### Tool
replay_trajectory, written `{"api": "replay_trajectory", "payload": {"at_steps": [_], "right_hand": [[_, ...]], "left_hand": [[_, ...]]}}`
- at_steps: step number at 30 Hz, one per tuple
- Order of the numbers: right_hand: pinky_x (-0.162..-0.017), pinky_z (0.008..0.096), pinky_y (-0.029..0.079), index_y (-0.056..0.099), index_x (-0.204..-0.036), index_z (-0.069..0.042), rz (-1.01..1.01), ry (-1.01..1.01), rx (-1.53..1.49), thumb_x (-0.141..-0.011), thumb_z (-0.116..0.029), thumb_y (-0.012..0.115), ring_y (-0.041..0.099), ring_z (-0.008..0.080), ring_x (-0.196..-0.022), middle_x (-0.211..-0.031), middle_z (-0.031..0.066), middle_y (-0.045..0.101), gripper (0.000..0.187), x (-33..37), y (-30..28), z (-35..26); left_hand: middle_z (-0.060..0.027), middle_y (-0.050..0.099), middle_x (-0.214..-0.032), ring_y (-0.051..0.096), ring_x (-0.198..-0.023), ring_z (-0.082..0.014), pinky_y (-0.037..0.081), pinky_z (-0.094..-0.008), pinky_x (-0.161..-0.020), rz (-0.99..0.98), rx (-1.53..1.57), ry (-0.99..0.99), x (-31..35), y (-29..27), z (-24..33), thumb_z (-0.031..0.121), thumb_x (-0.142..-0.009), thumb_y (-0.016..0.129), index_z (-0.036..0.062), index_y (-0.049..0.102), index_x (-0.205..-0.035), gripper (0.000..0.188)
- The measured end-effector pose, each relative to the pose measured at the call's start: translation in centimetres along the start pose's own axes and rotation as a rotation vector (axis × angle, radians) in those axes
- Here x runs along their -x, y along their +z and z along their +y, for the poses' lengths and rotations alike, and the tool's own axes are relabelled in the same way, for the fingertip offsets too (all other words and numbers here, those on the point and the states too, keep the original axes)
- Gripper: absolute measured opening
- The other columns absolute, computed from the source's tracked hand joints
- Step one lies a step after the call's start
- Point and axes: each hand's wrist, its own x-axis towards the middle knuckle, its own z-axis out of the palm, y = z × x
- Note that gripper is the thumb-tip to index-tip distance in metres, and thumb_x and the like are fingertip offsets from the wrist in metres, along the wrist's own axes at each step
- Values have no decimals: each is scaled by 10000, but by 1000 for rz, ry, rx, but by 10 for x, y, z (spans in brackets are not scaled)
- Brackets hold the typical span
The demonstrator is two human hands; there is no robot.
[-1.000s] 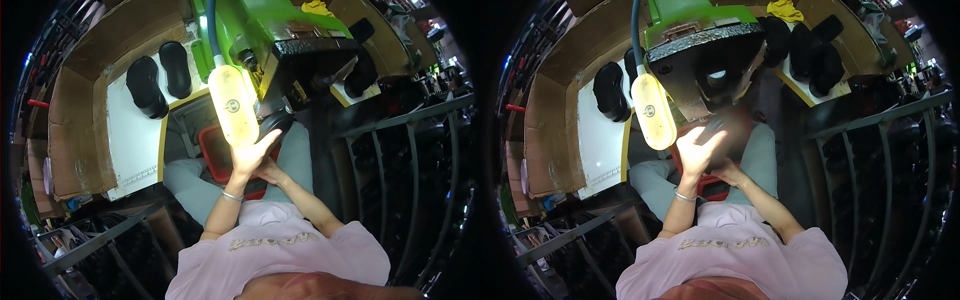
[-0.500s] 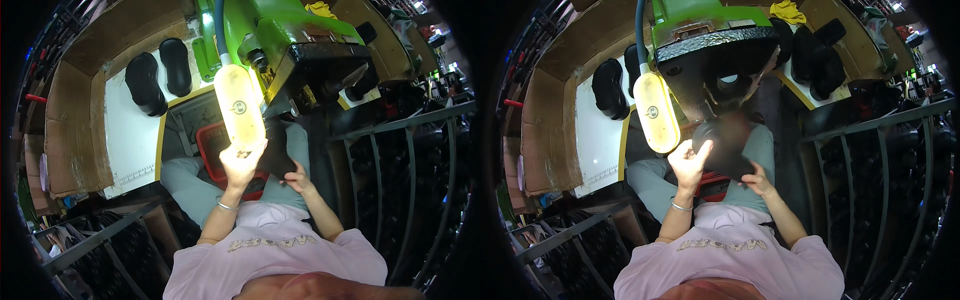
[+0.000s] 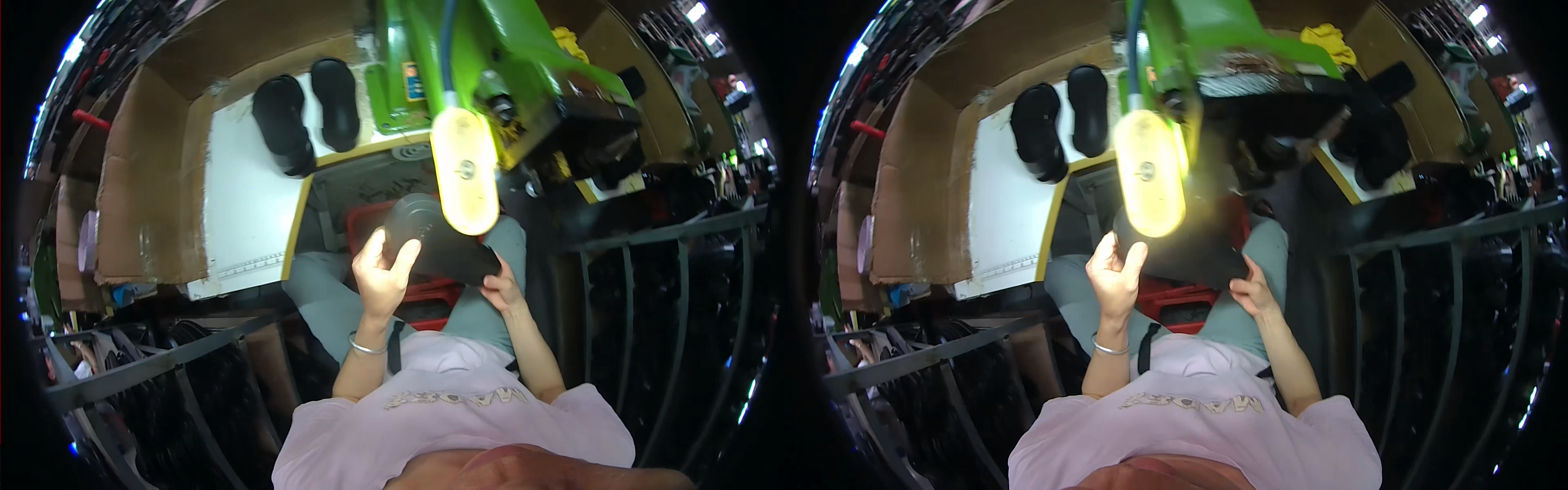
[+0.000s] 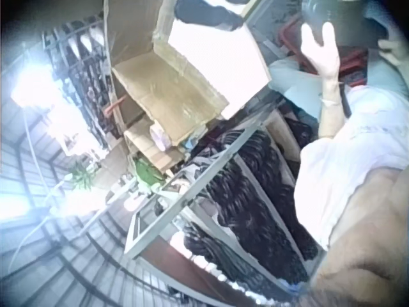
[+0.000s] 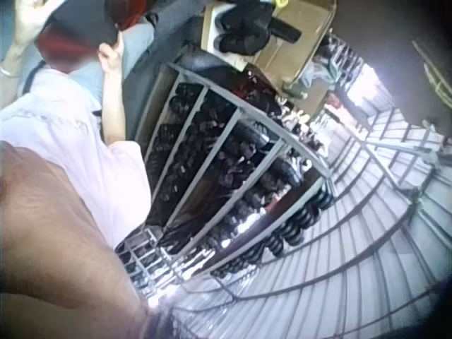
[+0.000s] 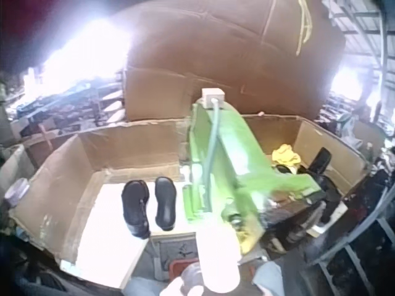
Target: The person uses a green grinding machine to smooth the edges and surfaces of black shoe soles. They handle the soles one by one, pressing them against the rotating abrasive wheel to shape them, then placing the finished soles into a red basket.
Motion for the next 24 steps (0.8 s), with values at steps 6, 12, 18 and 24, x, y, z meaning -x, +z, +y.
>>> {"api": "replay_trajectory", "payload": {"at_steps": [6,12,18,24], "right_hand": [[-959,323,486,532,-1159,-87,41,-375,151,-692,185,693,573,164,-1127,-1205,64,600,563,-42,121,9],[-903,365,517,590,-1142,5,176,-1072,786,-670,76,817,624,227,-1029,-1083,117,636,528,-151,201,37],[-945,425,482,641,-1039,-8,181,-1369,1480,-624,83,658,582,353,-1110,-1079,145,654,425,-246,229,17],[-1008,468,418,625,-1173,-31,-39,-991,1888,-666,86,568,486,345,-1246,-1229,133,609,524,-262,229,15]], "left_hand": [[-200,588,-1207,611,-1073,-244,531,-349,-891,141,69,-42,-4,-61,-3,225,-989,565,-67,504,-1294,427],[-150,638,-1079,644,-932,-202,578,-315,-751,303,-35,-387,43,-107,-56,162,-989,555,-50,578,-1196,298],[-123,582,-1166,576,-1027,-179,563,-386,-807,523,175,-480,75,-133,-79,90,-948,595,-13,560,-1215,288],[-38,516,-1063,517,-1002,-153,472,-365,-904,757,276,-288,63,-188,-87,-15,-867,600,73,538,-1077,236]]}}
